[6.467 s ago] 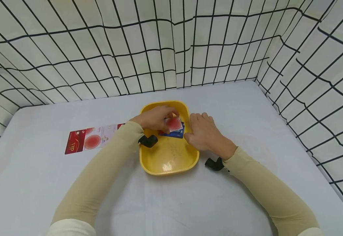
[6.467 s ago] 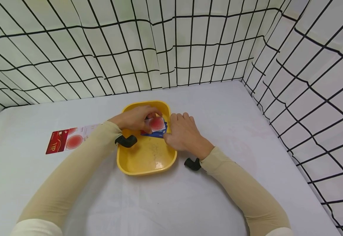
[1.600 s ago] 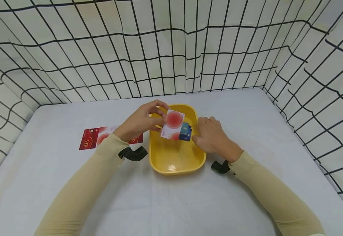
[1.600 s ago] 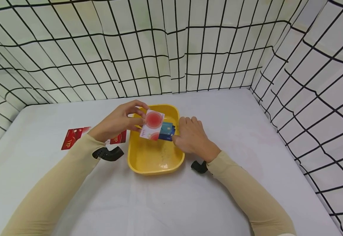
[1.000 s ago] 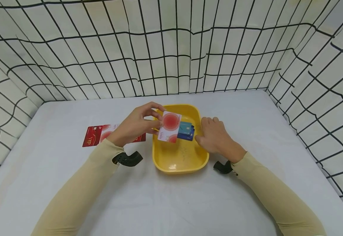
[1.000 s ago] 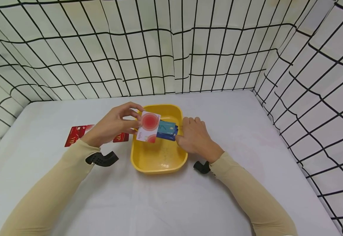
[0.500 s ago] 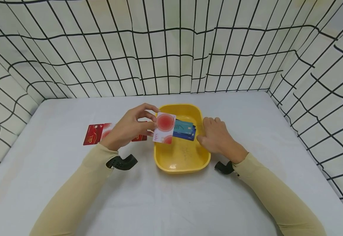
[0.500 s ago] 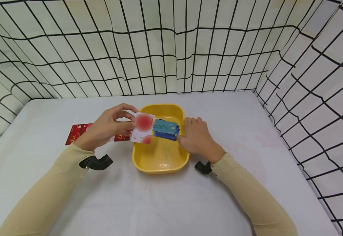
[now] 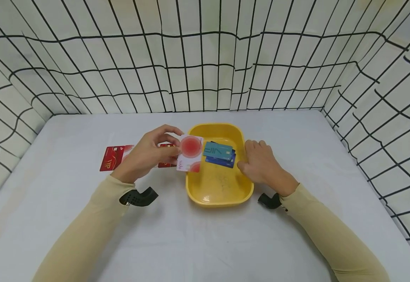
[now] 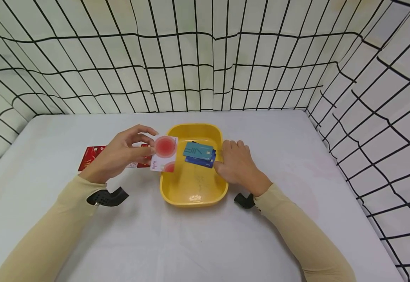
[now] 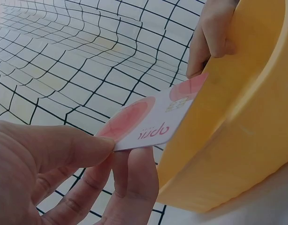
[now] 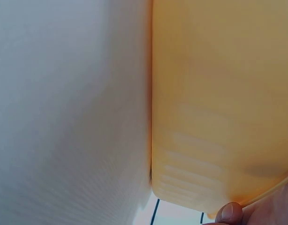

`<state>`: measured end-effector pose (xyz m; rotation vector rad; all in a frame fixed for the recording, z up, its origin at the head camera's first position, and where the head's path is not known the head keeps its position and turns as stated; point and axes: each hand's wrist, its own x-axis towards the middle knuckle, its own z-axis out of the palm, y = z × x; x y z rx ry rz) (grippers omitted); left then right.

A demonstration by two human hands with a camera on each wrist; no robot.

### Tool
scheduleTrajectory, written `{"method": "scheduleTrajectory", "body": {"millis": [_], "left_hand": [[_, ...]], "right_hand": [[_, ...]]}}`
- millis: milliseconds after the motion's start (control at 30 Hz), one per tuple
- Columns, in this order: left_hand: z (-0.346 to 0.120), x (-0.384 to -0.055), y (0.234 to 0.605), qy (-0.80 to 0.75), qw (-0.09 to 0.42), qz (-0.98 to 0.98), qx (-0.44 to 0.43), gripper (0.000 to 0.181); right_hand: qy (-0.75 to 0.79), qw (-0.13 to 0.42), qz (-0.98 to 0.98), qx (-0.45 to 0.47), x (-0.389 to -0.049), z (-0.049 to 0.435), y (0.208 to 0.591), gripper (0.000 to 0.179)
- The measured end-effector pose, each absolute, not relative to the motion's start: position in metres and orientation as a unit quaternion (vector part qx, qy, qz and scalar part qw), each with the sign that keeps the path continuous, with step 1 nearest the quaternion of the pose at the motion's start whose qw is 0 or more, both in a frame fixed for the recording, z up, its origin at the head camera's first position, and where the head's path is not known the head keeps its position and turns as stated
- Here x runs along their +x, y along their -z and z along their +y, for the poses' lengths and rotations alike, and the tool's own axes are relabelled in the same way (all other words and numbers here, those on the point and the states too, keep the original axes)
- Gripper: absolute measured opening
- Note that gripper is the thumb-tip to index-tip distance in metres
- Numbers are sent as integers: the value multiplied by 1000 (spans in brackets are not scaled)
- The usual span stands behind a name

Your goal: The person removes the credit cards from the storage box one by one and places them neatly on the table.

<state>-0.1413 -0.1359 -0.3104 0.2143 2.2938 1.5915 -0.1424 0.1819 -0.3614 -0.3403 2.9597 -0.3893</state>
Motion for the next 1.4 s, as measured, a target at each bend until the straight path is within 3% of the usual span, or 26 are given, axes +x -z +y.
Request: {"method": "scheduleTrajectory", "body": {"millis": [400, 1400], "left_hand": [[-154, -138, 318, -573, 155, 803, 55, 51], [-185, -137, 337, -592, 153, 791, 39, 46]], "right_hand": [[129, 70, 983, -113, -142, 182, 361, 34], [129, 68, 983, -114, -143, 182, 361, 35]]}}
